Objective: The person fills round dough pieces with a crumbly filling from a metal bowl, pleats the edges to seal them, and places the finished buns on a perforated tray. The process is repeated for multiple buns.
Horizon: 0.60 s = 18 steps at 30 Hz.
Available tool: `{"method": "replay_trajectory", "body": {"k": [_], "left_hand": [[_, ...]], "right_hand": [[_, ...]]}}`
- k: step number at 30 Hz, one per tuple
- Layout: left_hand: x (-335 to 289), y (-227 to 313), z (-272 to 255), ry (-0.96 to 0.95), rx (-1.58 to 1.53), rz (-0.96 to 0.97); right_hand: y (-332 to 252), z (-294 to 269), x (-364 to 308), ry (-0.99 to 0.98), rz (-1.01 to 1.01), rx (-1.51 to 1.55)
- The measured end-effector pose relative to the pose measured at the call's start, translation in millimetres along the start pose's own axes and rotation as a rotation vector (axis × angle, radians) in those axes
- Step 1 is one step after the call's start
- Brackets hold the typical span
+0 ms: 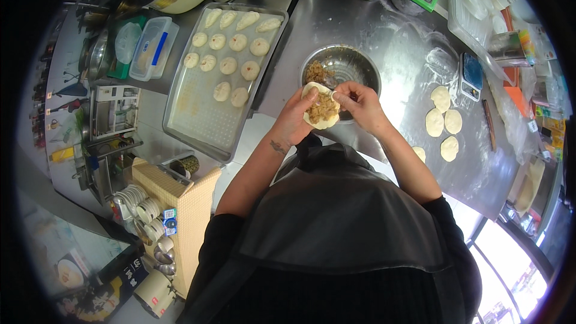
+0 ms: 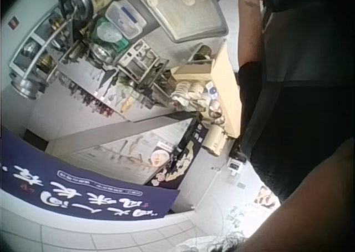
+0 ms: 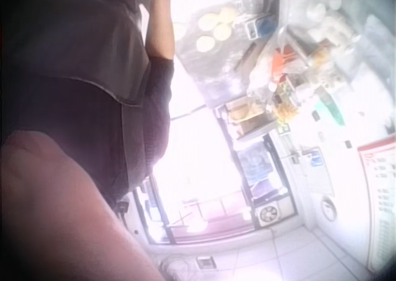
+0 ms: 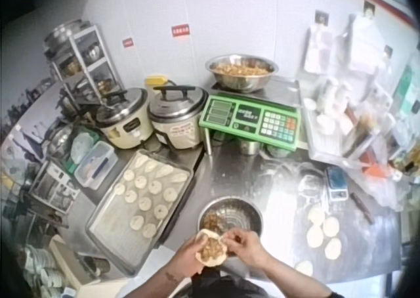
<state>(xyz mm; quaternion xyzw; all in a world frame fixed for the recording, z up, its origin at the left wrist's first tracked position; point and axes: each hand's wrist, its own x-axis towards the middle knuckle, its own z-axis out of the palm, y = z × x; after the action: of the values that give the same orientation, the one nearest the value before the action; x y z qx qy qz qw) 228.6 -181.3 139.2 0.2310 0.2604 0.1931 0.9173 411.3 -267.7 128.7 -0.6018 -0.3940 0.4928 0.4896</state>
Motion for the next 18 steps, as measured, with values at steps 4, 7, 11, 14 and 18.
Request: {"method": "replay_trajectory", "body": {"k": [4,7,11,14,18], "left_hand": [[-5,-1,-3,0.017,0.104,-0.024],[-8,-4,-4,0.064,0.14,-0.057],[-16,-2,-4,0.041,0.196,-0.08],[-20,1,-3,0.026,0.208,-0.101],[-25,1,-1,0.05,0.273,-0.097]], "right_hand": [[-1,2,-2,-0.063,0.028,0.154],[-2,2,-4,-0.125,0.067,0.107],[-3,3,-8,-0.134,0.041,0.021],[-4,8,-12,-0.123,-0.003,0.125],[-5,14,-14,-0.122,0.074,0.139]]}}
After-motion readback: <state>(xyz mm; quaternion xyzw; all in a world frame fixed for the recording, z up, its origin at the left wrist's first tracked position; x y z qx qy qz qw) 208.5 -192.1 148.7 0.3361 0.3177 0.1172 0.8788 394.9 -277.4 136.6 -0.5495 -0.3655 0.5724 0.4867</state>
